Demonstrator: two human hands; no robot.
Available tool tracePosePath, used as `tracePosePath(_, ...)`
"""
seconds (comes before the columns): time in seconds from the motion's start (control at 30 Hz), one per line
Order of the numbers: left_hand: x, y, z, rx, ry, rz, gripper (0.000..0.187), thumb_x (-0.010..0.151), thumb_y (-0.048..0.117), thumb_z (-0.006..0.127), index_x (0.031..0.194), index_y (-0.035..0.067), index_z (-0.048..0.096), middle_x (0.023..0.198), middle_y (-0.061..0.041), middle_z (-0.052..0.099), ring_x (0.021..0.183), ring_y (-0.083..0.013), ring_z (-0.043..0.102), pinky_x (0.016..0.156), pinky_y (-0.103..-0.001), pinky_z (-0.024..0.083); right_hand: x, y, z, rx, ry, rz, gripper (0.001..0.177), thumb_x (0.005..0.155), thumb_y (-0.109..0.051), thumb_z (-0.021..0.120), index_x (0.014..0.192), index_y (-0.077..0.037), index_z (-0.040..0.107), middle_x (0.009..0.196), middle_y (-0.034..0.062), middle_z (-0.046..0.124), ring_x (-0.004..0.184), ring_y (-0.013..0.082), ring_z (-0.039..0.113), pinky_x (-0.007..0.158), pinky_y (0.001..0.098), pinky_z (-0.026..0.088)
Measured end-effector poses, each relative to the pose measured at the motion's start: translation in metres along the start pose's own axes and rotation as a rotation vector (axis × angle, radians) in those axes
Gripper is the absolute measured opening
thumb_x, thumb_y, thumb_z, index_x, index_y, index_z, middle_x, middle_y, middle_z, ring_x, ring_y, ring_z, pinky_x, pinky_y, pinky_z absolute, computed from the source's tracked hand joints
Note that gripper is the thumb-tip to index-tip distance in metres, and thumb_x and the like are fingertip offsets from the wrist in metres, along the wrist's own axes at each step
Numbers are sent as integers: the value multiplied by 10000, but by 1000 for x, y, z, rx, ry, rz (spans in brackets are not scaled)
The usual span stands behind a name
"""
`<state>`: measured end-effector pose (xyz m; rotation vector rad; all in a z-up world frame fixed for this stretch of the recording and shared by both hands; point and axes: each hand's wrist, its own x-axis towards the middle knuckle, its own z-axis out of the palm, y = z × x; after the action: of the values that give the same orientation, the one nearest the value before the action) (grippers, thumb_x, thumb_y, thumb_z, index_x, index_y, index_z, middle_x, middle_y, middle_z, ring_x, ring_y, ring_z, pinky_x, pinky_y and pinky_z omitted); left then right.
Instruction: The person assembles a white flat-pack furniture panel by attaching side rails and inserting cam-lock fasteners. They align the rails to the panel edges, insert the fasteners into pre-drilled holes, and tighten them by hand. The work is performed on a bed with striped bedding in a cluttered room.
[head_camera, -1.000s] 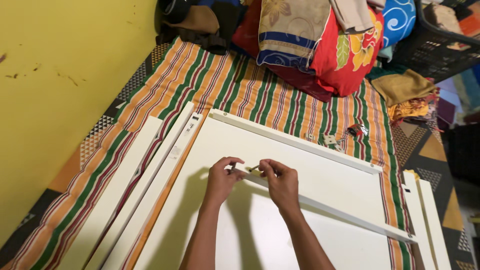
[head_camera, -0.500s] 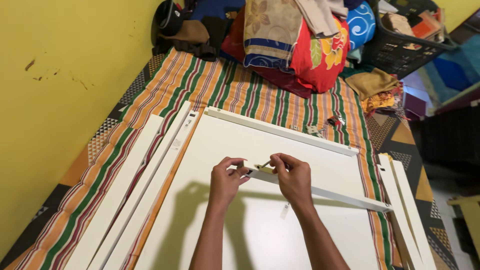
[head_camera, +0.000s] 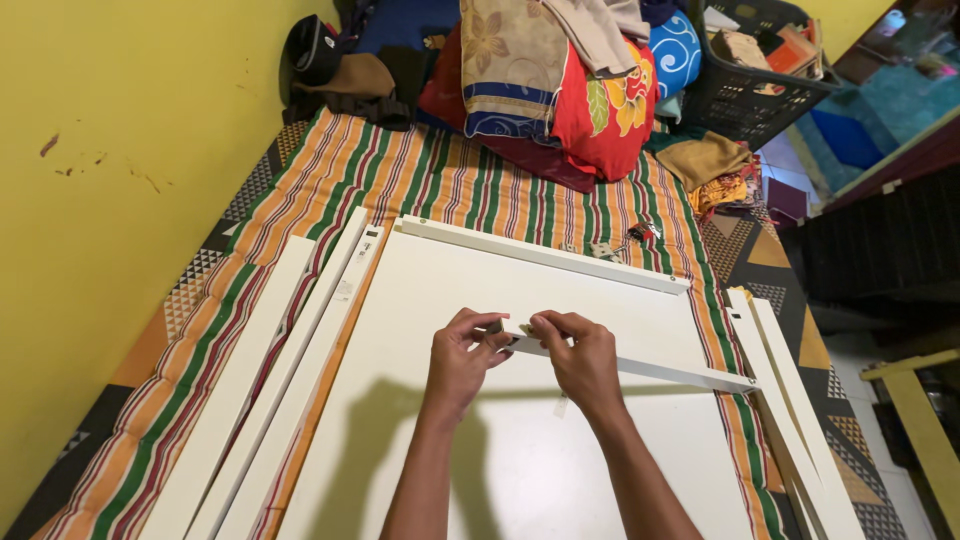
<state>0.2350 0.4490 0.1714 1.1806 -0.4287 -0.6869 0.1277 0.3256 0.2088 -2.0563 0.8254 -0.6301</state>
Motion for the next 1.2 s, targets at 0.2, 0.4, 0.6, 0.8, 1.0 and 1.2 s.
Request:
tracePosePath(0.2,-4,1,-4,-30,-53,-21,230,838,-26,752,1065,2,769,965,-8,577,850,-116,659,834,-321,638,-13,-11,-11,-125,33,-15,245,887,-247,758,1031,-58,818,889,105,823,779,159,761,736,311,582)
tracePosePath(0.4,-8,3,-4,-57,-93,-29,237,834,-49,760,1070,-23,768,968,-17,584,860,-124,674,830,-295,670,-24,-14,-11,-91,85,-28,242,876,-229,776,1046,-61,814,903,97,826,789,152,767,728,297,591)
tracePosePath(0.6,-11,7,-9,-42,-130,-52,264,818,-46,768,1080,-13,774,945,-12,594,845,-121,688,827,-278,630,-31,-14,-14,-115,62,-53,216,881,-214,775,1041,-77,821,912,88,818,777,138,755,701,301,581)
tracePosePath(0.8,-14,9,-13,11,-151,-46,287,811,-59,781,1094,-11,781,921,-18,593,830,-128,670,832,-267,674,-32,-17,-15,-163,23,-39,207,889,-220,762,1038,-93,829,899,75,817,748,146,751,671,304,576)
tracePosePath(1.0,-15,10,-13,-25,-144,-75,279,814,-48,770,1091,-10,772,917,-9,584,841,-118,694,834,-272,626,-32,-12,-11,-142,58,-25,210,891,-218,769,1041,-81,821,917,86,818,793,145,773,718,295,590)
tracePosePath(1.2,-13,12,-13,-18,-135,-74,269,827,-53,768,1094,-25,773,925,-17,581,837,-125,674,825,-272,629,-36,-11,-1,-136,108,-79,188,871,-205,775,993,-69,822,942,88,810,780,160,770,691,318,596)
